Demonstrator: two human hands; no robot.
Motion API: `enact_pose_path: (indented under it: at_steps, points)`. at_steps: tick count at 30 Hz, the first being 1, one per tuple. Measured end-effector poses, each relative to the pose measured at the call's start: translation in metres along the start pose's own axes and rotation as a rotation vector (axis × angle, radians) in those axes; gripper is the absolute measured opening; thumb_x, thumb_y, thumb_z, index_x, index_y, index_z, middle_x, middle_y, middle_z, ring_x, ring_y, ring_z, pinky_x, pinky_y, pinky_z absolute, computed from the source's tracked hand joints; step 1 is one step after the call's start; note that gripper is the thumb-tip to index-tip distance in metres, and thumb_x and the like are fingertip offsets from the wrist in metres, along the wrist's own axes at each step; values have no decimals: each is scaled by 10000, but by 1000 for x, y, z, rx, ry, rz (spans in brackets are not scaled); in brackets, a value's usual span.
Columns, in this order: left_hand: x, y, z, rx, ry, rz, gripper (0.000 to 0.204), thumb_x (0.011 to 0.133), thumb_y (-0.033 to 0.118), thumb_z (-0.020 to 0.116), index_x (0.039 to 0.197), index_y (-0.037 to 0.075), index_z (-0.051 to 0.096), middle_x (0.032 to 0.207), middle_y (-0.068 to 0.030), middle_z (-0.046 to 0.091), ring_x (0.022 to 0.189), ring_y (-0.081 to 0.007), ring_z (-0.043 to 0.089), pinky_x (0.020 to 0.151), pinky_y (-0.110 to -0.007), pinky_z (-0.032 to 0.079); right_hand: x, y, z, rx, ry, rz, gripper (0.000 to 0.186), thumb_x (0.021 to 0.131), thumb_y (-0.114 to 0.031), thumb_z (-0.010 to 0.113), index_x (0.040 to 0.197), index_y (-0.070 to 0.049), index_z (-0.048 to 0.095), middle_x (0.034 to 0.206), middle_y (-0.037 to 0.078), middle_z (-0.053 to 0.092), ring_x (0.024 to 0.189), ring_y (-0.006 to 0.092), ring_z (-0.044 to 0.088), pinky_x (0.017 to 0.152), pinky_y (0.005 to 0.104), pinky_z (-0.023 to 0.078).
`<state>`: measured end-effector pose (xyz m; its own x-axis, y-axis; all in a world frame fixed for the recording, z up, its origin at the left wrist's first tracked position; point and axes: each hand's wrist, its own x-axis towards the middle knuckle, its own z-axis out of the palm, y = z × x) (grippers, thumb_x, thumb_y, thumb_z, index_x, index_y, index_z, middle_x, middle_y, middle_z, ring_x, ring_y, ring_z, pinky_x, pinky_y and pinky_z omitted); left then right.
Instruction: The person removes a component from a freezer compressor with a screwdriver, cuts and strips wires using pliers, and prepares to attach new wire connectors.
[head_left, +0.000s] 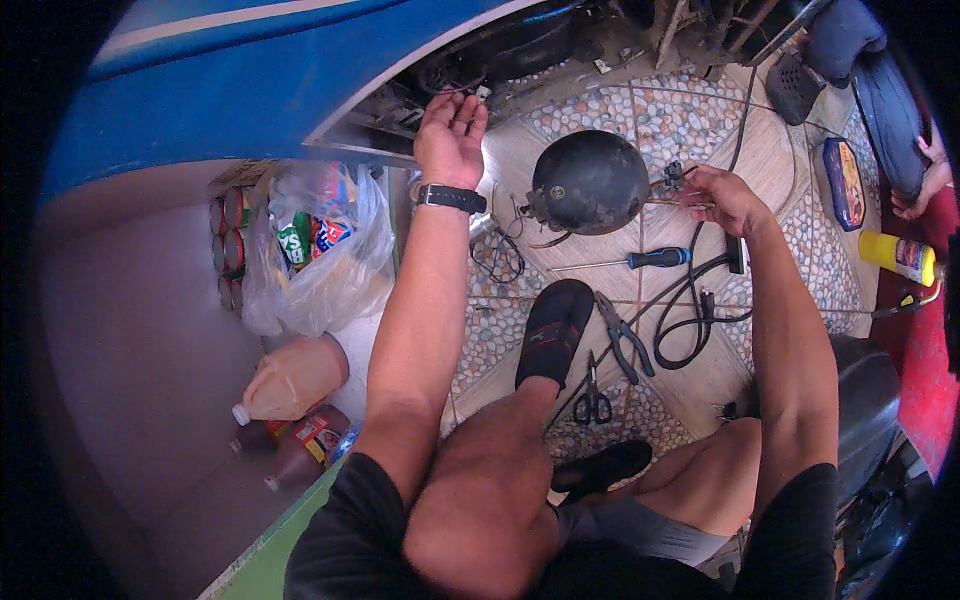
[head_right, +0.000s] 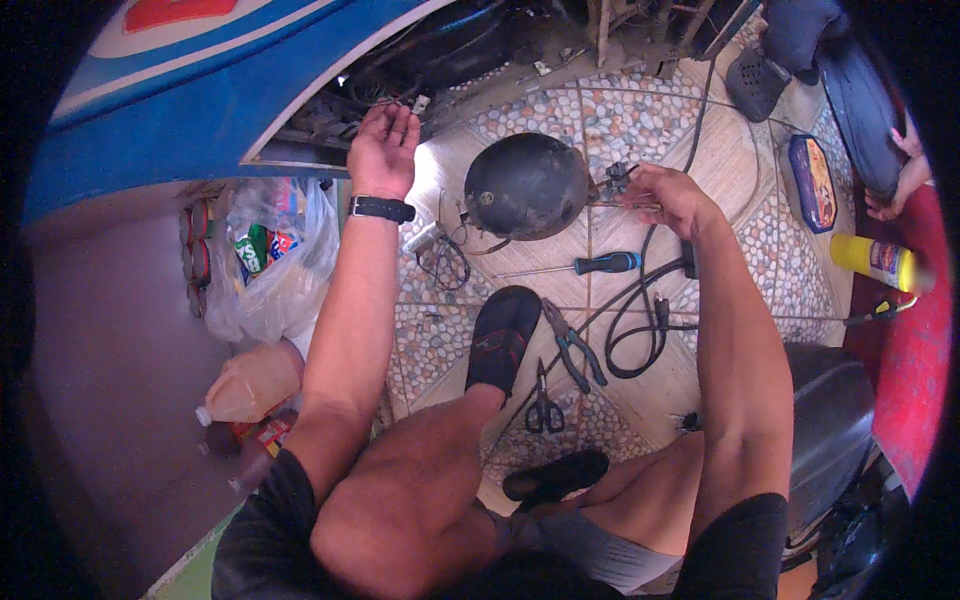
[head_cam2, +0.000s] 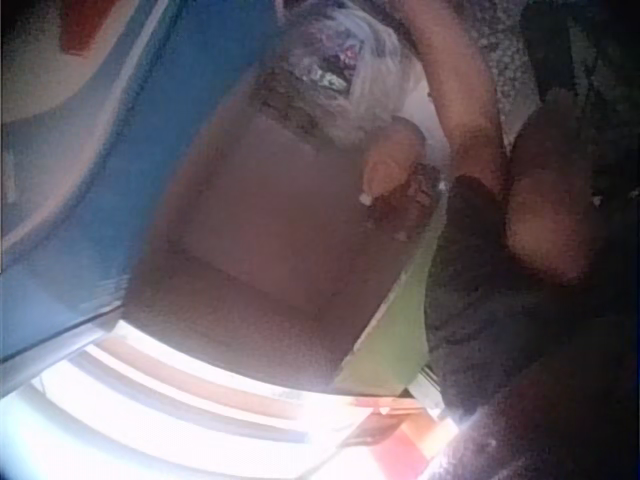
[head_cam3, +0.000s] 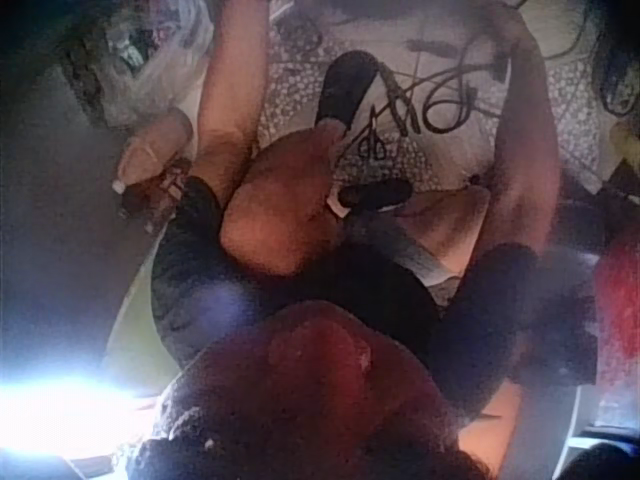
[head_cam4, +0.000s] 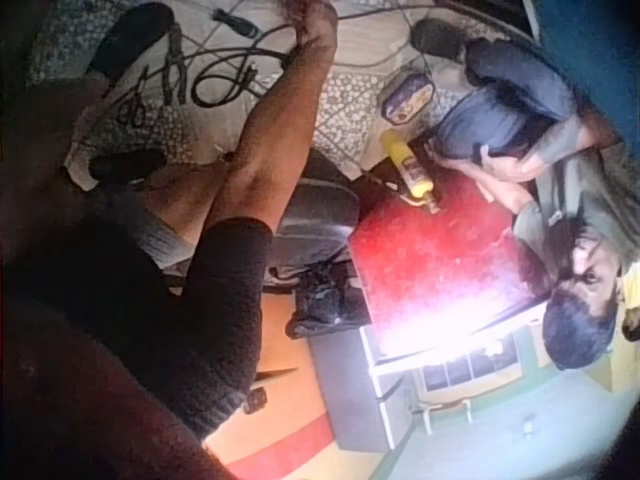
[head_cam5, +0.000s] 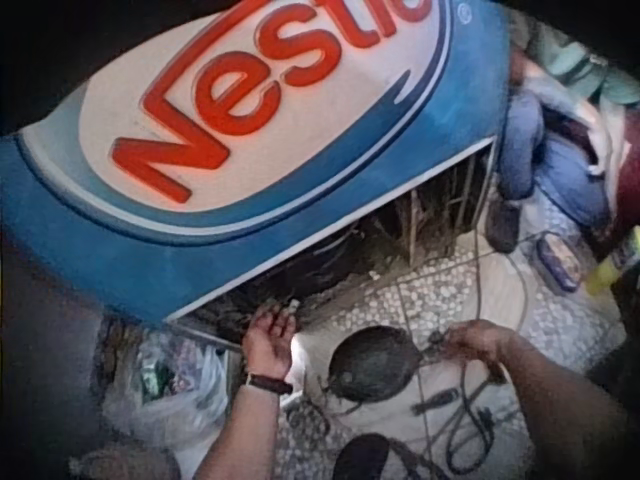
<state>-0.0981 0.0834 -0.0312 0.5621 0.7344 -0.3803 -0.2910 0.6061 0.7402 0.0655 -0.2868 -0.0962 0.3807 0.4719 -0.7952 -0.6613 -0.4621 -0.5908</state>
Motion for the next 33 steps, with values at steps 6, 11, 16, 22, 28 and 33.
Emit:
enact_pose_path:
  at_steps: [6,11,16,22,28,33]
  points:
    - [21,19,-9,-201,59,-240,144,951,-6,485,1049,-64,574,1046,-184,638,1038,-310,635,988,-472,540,-3,-4,3,11,-49,-45,211,983,-206,617,1189,-161,632,1049,-5,661,982,156,673,804,343,505]
    - [42,31,-30,-204,-175,-402,122,931,26,558,1013,-63,573,1032,-199,639,1000,-319,643,950,-474,565,-11,-12,5,-63,-38,-49,253,981,-186,638,1232,-165,629,1104,1,682,1000,139,678,792,320,500]
    - [19,31,-19,-91,-78,-346,140,963,42,576,1063,-52,600,1030,-171,661,1000,-291,658,959,-436,556,-10,-10,2,-58,-140,-68,207,963,-199,703,1153,-150,635,1058,12,715,1007,131,688,815,302,511]
    - [-67,-21,23,685,-222,245,177,972,130,619,1121,41,654,1010,-69,677,920,-197,669,824,-366,557,-11,-11,-3,-118,-134,-63,204,946,-178,696,1142,-153,646,1040,14,733,982,122,681,797,277,490]
    - [-107,-65,78,1363,-826,780,216,962,174,593,1113,41,673,1086,-142,706,1039,-331,658,933,-411,515,-26,-30,6,-522,-58,-83,383,882,-193,735,1241,-107,634,1050,33,727,981,159,673,846,315,497]
    - [-76,-94,89,1410,-928,537,262,966,197,617,1186,65,673,1131,-123,718,1081,-299,675,963,-395,515,-13,-9,18,-686,49,-458,530,812,-246,788,1286,-66,635,1020,103,734,947,259,691,880,353,528]
